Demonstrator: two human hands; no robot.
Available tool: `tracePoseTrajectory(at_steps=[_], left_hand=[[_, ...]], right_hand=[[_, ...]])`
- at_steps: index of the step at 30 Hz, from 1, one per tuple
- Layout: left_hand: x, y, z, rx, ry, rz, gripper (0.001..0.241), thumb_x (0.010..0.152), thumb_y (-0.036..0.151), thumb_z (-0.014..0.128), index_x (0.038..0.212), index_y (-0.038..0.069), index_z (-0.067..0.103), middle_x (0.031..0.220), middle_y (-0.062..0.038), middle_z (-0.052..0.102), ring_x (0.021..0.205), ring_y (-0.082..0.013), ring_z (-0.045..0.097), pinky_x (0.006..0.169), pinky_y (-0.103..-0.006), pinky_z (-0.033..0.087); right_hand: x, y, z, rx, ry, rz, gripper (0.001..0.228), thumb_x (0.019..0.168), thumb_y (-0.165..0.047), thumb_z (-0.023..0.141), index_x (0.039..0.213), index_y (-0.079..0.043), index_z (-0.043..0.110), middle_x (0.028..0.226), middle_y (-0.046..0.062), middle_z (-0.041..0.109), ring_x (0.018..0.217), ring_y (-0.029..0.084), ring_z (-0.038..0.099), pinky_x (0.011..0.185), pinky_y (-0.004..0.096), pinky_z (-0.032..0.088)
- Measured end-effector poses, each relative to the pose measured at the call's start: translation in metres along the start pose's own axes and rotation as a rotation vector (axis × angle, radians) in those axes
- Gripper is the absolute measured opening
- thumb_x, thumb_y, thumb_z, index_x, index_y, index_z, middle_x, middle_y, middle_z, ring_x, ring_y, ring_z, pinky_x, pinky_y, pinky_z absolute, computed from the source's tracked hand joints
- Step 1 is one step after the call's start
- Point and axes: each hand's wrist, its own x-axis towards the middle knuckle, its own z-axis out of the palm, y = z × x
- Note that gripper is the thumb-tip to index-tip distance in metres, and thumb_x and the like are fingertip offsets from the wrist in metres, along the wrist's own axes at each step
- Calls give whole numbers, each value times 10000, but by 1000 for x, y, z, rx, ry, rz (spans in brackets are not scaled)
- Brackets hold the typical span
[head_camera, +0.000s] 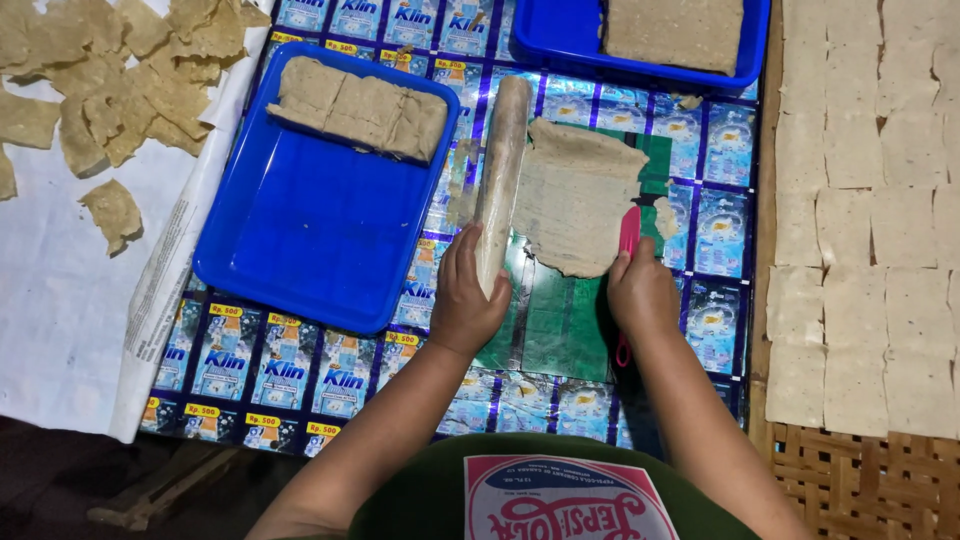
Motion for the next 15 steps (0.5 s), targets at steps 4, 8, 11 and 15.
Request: tracePoseTrajectory(at_steps=[4, 8, 11, 15], left_hand=[[0, -1, 2, -7, 17, 11, 626, 849, 114, 665, 1427, -18, 465, 1414, -229, 537, 1326, -425, 540, 1097, -519, 456], [0, -1, 4, -9, 20, -12, 636, 856, 133, 662, 1438, -17, 453, 1430, -236, 525, 1331, -428, 535, 1106, -518, 450], [1, -1, 0, -32, 5, -11, 640, 874, 127, 640, 1463, -14, 434, 1457, -232, 506, 1352, -429, 516, 1117, -526, 439], [4, 6, -7, -53, -37, -1, 607, 915, 110, 608, 1497, 44, 449, 1454, -212, 505, 1376, -447, 493, 1112, -556, 439]], right_hand=[[22, -4, -1, 18, -12, 0, 344, 1051, -320, 398, 1232, -34, 463, 883, 339, 690, 916, 564, 693, 783, 638, 553], [52, -2, 6, 4, 34, -24, 347, 1056, -313, 405, 1239, -25, 465, 890, 330, 686, 921, 562, 692, 774, 637, 559], [71, -3, 8, -8, 59, -38, 333, 1056, -314, 408, 1222, -30, 461, 890, 319, 686, 919, 553, 695, 769, 635, 562], [68, -5, 12, 12, 58, -23, 356, 1056, -351, 413, 1237, -46, 447, 887, 299, 685, 906, 548, 695, 751, 638, 559]])
